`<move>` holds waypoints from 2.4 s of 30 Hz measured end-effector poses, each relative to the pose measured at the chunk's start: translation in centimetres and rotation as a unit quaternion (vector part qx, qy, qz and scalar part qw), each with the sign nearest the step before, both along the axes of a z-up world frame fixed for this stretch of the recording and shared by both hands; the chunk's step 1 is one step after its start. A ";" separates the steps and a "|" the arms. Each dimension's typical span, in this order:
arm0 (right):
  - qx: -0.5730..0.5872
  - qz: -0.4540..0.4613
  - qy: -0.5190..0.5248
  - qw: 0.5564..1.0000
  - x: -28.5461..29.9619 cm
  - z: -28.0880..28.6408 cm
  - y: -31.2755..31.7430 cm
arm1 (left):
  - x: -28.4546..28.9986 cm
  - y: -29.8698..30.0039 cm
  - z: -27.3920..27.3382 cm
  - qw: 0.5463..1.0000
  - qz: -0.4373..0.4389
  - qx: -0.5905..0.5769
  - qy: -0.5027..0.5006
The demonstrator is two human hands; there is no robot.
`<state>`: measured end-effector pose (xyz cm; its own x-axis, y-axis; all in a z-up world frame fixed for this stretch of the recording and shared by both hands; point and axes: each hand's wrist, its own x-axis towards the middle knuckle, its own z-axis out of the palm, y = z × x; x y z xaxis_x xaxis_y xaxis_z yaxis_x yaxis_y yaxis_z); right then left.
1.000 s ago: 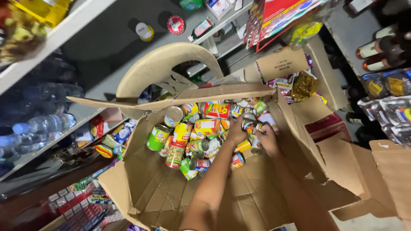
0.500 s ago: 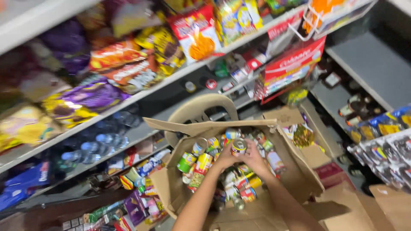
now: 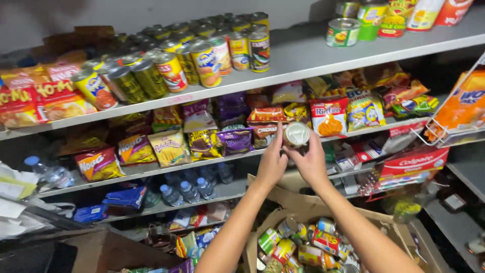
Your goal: Stocking various canned goods from a cardboard box onto store shelves.
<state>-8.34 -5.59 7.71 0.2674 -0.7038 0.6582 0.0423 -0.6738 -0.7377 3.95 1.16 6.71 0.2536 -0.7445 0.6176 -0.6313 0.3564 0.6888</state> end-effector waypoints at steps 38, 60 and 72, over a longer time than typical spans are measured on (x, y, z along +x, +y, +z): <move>-0.109 -0.049 0.023 0.992 19.9 14.2 -7.4 | 20.1 -9.0 15.1 0.994 -0.003 -0.105 0.043; -0.222 -0.073 0.165 0.958 19.9 13.1 -7.4 | 18.6 -9.7 13.7 0.971 0.173 -0.050 -0.155; -0.036 0.045 -0.064 0.996 9.2 7.2 -3.8 | 10.2 -5.5 10.3 0.978 -0.012 -0.185 -0.094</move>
